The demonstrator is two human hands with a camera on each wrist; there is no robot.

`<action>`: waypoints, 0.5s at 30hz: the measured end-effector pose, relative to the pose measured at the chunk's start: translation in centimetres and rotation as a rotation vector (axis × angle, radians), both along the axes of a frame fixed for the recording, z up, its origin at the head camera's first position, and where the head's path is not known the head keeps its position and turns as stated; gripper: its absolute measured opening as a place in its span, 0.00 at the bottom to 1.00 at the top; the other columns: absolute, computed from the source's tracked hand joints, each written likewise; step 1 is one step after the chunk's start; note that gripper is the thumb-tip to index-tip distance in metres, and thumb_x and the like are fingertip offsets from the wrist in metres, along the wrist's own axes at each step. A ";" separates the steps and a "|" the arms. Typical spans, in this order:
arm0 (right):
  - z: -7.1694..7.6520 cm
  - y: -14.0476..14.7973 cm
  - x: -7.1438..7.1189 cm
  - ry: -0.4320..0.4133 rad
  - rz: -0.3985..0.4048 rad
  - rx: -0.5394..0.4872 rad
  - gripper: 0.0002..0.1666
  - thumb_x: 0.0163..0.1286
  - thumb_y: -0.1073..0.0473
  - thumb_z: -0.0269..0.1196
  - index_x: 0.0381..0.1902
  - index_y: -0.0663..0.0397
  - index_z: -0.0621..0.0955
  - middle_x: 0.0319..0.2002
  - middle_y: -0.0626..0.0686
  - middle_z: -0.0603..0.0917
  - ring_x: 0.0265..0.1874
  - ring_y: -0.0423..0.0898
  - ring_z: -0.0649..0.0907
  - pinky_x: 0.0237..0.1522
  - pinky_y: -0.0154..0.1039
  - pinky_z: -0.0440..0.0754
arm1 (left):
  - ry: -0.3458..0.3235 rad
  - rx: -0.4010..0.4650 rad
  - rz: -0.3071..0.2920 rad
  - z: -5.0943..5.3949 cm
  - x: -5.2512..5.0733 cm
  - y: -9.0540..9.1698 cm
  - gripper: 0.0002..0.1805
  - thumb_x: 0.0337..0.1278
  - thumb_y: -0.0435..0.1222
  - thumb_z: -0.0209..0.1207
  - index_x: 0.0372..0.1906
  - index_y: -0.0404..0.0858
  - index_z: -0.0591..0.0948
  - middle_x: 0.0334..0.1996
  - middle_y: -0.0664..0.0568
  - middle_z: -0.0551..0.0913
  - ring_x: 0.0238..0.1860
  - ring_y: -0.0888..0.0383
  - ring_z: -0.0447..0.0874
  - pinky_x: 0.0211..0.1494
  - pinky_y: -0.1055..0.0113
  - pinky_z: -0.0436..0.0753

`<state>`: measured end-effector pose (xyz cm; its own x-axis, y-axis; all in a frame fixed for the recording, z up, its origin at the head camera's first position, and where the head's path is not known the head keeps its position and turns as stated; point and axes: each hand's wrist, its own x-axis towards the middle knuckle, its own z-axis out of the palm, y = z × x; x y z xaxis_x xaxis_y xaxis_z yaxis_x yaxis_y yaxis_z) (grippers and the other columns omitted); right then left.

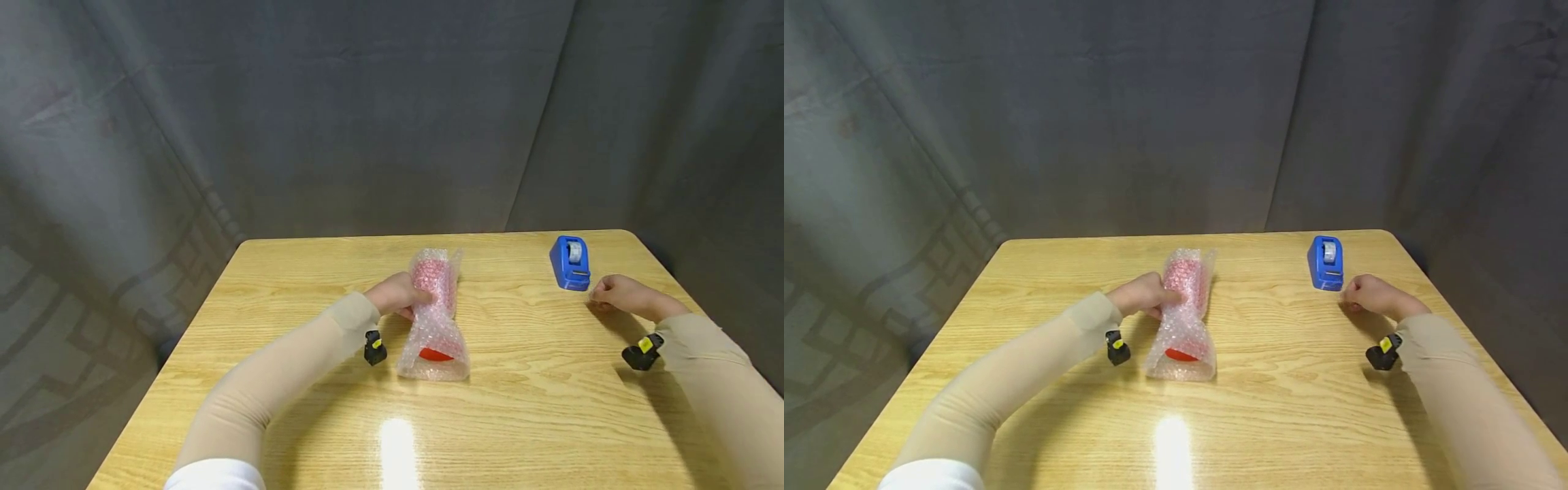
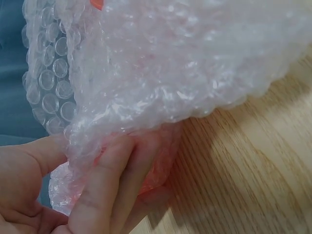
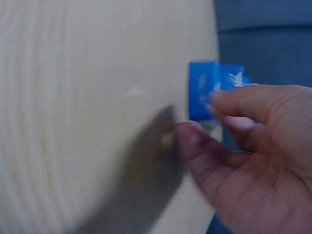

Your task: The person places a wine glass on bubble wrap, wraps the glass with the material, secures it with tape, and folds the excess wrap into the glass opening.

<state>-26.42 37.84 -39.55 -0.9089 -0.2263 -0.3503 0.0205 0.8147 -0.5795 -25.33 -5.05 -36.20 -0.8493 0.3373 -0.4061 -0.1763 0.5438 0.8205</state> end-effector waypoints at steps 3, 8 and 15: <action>0.9 -1.5 0.2 -0.086 0.087 -0.072 0.11 0.76 0.64 0.49 0.35 0.67 0.70 0.29 0.50 0.73 0.29 0.43 0.73 0.30 0.33 0.74 | 0.002 -0.009 0.001 0.0 -0.1 0.0 0.17 0.60 0.36 0.62 0.47 0.28 0.74 0.37 0.44 0.80 0.30 0.56 0.82 0.35 0.66 0.87; 2.2 -6.3 0.5 -0.099 0.183 -0.178 0.08 0.76 0.65 0.48 0.40 0.69 0.69 0.26 0.50 0.71 0.24 0.40 0.71 0.25 0.32 0.72 | 0.004 -0.025 0.005 0.0 -0.1 0.0 0.17 0.61 0.36 0.62 0.47 0.28 0.74 0.36 0.45 0.79 0.29 0.56 0.80 0.34 0.67 0.87; 4.3 -13.8 0.4 0.096 0.331 -0.220 0.08 0.76 0.65 0.50 0.50 0.61 0.70 0.17 0.49 0.66 0.14 0.40 0.65 0.18 0.32 0.65 | -0.008 -0.009 0.007 0.0 0.0 0.1 0.18 0.61 0.35 0.62 0.49 0.28 0.73 0.38 0.44 0.79 0.32 0.55 0.81 0.40 0.63 0.88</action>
<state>-25.98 24.00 -35.27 -0.8006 -0.5721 -0.1781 -0.2848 0.6248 -0.7270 -25.35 -4.92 -36.23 -0.8484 0.3275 -0.4159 -0.1869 0.5498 0.8141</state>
